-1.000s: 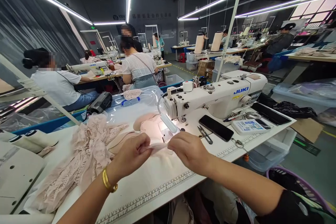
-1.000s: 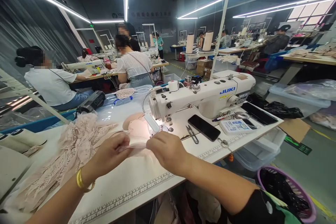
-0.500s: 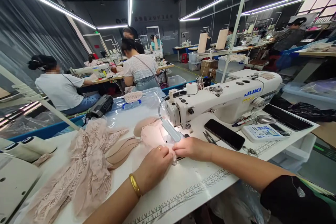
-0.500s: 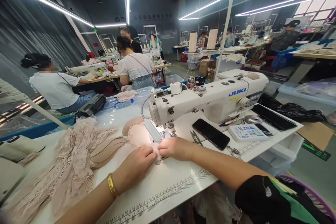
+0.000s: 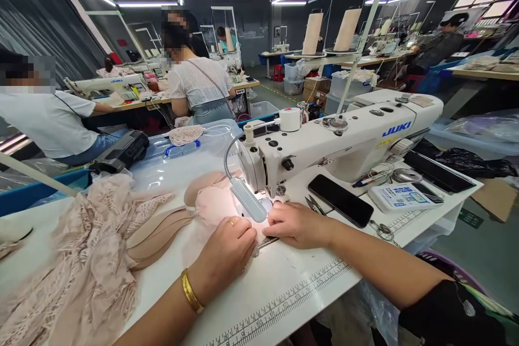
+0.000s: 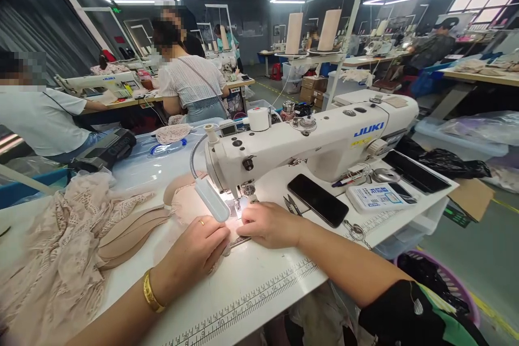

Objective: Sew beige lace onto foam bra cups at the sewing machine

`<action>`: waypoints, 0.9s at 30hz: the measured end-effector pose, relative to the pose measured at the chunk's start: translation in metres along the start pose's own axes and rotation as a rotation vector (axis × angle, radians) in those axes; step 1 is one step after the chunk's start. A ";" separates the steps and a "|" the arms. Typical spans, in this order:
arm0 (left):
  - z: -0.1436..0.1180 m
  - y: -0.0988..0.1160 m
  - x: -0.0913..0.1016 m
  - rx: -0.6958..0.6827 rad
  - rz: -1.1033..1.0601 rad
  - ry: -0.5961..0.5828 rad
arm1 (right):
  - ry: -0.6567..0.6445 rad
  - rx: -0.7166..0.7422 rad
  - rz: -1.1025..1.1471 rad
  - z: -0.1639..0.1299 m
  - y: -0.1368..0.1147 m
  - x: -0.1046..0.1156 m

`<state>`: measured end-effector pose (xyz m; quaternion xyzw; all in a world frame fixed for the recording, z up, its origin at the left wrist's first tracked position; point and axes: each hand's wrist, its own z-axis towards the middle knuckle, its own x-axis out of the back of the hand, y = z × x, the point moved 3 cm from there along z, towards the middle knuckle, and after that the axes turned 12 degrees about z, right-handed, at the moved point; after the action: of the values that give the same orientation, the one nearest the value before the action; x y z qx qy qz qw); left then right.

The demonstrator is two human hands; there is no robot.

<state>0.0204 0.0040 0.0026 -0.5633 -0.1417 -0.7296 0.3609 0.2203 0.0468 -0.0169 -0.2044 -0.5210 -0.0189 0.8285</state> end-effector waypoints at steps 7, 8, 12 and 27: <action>0.000 0.000 -0.002 0.000 -0.035 0.009 | -0.019 0.007 0.035 -0.002 0.000 0.000; 0.000 0.000 -0.002 0.007 -0.052 0.016 | -0.020 0.005 0.037 -0.002 0.000 0.000; -0.001 -0.001 -0.002 0.035 -0.097 0.025 | -0.030 -0.012 0.046 -0.001 0.000 0.000; 0.000 0.000 -0.005 -0.042 -0.114 0.187 | -0.012 -0.063 0.080 0.002 -0.003 -0.001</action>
<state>0.0206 0.0056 -0.0024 -0.4913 -0.1239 -0.8012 0.3184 0.2174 0.0441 -0.0163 -0.2513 -0.5165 -0.0009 0.8186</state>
